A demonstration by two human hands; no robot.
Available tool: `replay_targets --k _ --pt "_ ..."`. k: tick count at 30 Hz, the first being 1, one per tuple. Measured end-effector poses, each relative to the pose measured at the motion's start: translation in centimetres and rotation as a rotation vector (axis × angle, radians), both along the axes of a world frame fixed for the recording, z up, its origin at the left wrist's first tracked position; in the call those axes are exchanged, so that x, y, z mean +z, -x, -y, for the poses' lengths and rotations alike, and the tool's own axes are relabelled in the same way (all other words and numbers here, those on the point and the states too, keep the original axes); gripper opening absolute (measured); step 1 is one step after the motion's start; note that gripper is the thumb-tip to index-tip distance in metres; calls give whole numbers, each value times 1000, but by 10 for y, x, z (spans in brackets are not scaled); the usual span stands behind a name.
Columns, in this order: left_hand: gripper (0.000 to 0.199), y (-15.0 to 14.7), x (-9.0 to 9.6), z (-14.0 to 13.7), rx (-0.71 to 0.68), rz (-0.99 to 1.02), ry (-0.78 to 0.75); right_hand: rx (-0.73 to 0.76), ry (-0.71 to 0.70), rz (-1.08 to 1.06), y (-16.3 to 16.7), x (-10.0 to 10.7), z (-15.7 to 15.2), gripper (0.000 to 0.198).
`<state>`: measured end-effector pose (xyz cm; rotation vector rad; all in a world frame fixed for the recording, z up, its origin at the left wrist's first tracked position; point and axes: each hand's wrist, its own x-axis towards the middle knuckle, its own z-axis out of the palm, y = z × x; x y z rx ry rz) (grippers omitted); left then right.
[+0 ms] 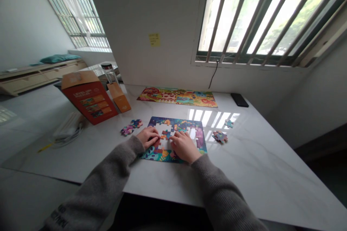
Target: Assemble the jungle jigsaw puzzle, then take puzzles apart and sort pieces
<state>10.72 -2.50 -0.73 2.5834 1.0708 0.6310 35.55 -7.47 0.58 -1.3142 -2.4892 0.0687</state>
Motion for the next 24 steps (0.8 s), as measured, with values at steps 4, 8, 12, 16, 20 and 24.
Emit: replay_targets --k 4,8,12,16,20,24 --pt "28 0 -2 -1 -6 0 0 0 -20 6 2 -2 0 25" --pt "27 0 -1 -1 8 -13 23 2 -23 5 1 -2 2 25" --pt "27 -1 1 1 9 -21 23 -3 -30 8 2 -2 2 25" --pt "26 -2 2 2 9 1 16 -1 -32 17 1 -3 2 24" --pt "27 9 6 -4 112 172 -89 -26 -49 18 0 -2 4 29" --pt "27 34 12 -13 352 265 -180 -49 -50 -12 -3 1 5 29"
